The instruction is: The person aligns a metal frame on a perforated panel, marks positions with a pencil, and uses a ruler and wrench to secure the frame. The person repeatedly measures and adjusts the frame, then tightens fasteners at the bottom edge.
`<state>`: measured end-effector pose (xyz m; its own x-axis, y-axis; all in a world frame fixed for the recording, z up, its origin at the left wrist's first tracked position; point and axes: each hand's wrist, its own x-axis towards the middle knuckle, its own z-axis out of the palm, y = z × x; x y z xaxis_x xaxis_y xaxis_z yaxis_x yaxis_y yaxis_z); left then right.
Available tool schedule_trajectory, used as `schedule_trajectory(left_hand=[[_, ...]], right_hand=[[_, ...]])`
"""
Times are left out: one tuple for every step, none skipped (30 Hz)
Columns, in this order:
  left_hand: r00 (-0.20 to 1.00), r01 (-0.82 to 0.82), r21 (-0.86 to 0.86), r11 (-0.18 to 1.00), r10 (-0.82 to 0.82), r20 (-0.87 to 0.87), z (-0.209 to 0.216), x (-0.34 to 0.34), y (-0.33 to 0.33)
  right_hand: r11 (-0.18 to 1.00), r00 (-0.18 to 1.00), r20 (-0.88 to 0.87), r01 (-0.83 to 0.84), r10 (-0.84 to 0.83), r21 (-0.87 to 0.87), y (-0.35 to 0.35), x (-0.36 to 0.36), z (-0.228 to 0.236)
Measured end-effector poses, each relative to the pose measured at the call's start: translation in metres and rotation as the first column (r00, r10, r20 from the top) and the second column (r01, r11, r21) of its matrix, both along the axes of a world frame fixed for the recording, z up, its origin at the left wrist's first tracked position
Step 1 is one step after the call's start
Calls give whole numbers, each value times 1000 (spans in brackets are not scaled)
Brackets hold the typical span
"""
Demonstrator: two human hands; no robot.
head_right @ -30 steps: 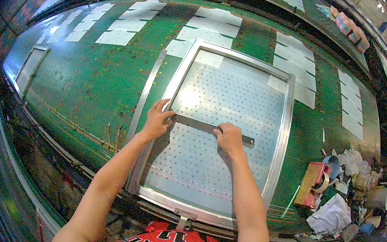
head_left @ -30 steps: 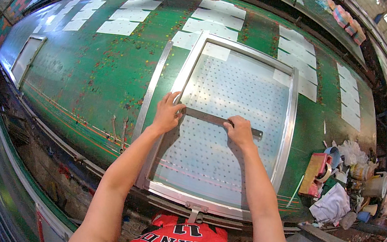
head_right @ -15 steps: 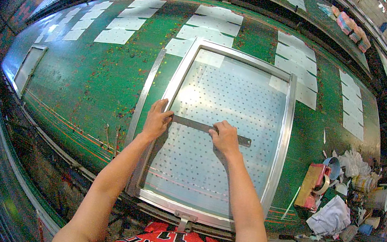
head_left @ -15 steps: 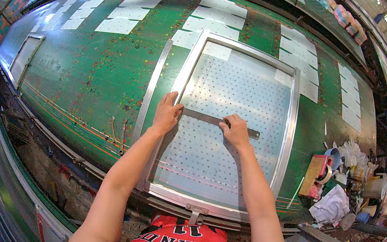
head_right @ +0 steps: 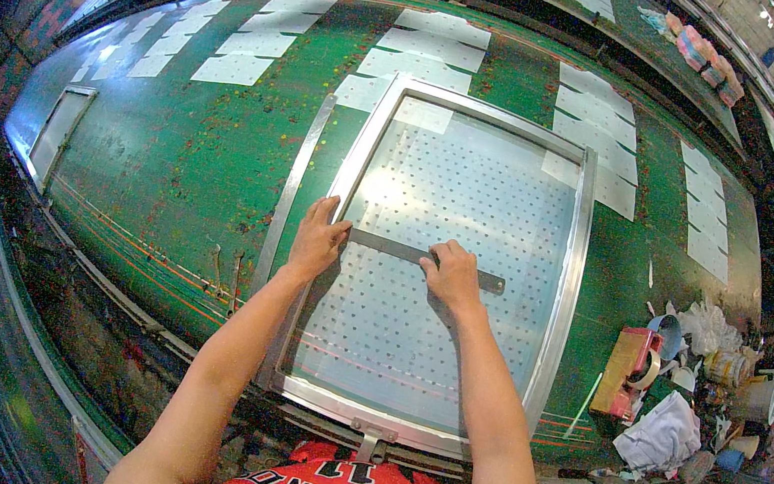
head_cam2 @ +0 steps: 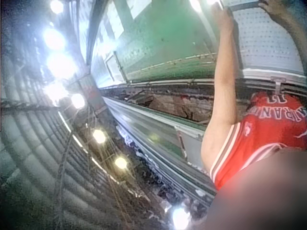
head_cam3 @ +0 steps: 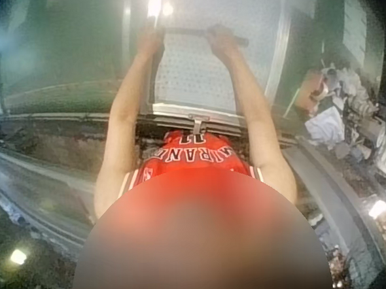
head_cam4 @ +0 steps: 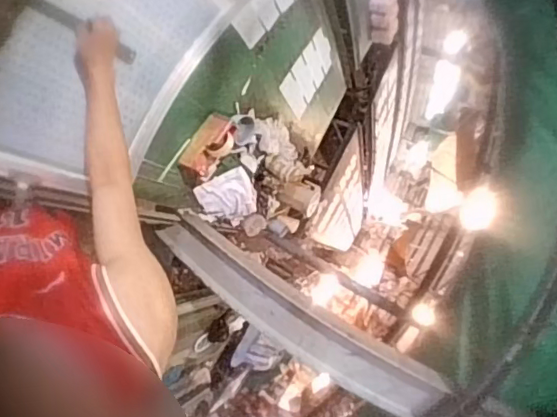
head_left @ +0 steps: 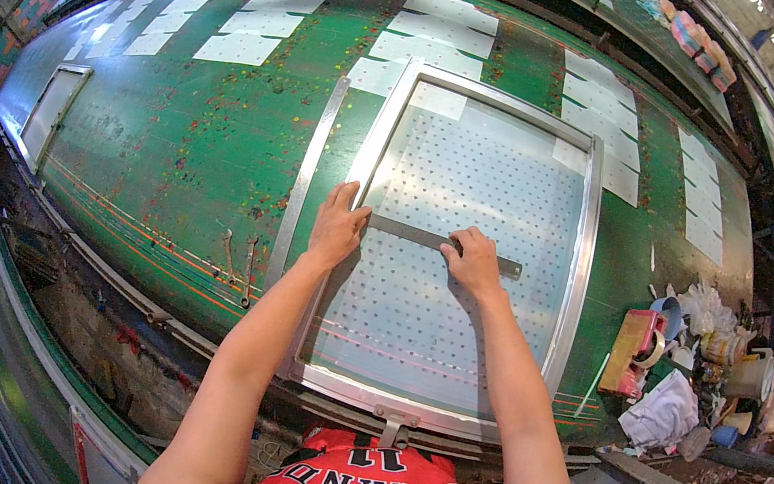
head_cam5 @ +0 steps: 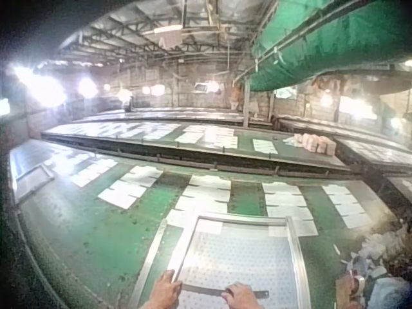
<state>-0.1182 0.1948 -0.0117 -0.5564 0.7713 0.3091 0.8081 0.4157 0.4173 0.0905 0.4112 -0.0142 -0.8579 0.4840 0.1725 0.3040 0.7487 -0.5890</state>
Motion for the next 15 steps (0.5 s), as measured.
schedule_trajectory(left_hand=[[1000,2,-4,1000,-2,-7,0,0,0],[1000,-3,-4,1000,3,2,-1,0,0],[1000,-4,-4,1000,4,0,-1,0,0],[1000,-1,-9,1000,0,-11,-1,0,0],[1000,-6,-5,1000,6,4,-1,0,-1],[1000,-8,-6,1000,8,10,-1,0,-1],[1000,-4,-7,1000,4,6,-1,0,-1],[1000,-7,-3,1000,7,17,-1,0,-1],[1000,-3,2,1000,3,18,-1,0,-1],[1000,3,1,1000,-3,14,-1,0,-1],[1000,-3,7,1000,2,20,-1,0,-1],[1000,-5,7,1000,5,21,-1,0,-1],[1000,-3,5,1000,3,14,-1,0,-1],[1000,-8,9,1000,7,27,-1,0,-1],[999,-8,11,1000,7,32,-1,0,-1]], right_hand=[[1000,1000,3,0,0,-7,0,0,0],[1000,1000,7,6,-6,-24,-1,0,-1],[1000,1000,-2,0,0,-6,-1,0,-1],[1000,1000,-10,-1,1,3,-2,0,-1],[1000,1000,-20,3,-3,4,-2,1,-1],[1000,1000,-27,1,-1,20,-3,1,-1],[1000,999,-35,5,-4,29,-4,1,-1],[999,999,-47,10,-8,32,-4,2,-1],[999,999,-43,8,-6,35,-5,2,-1],[999,999,-43,8,-7,33,-5,2,-2],[999,999,-43,8,-7,31,-5,2,-2],[1000,999,-48,10,-9,22,-5,2,-2],[1000,999,-53,11,-11,14,-5,2,-3],[1000,998,-58,13,-13,5,-6,1,-4],[1000,998,-66,16,-16,11,-6,2,-4]])
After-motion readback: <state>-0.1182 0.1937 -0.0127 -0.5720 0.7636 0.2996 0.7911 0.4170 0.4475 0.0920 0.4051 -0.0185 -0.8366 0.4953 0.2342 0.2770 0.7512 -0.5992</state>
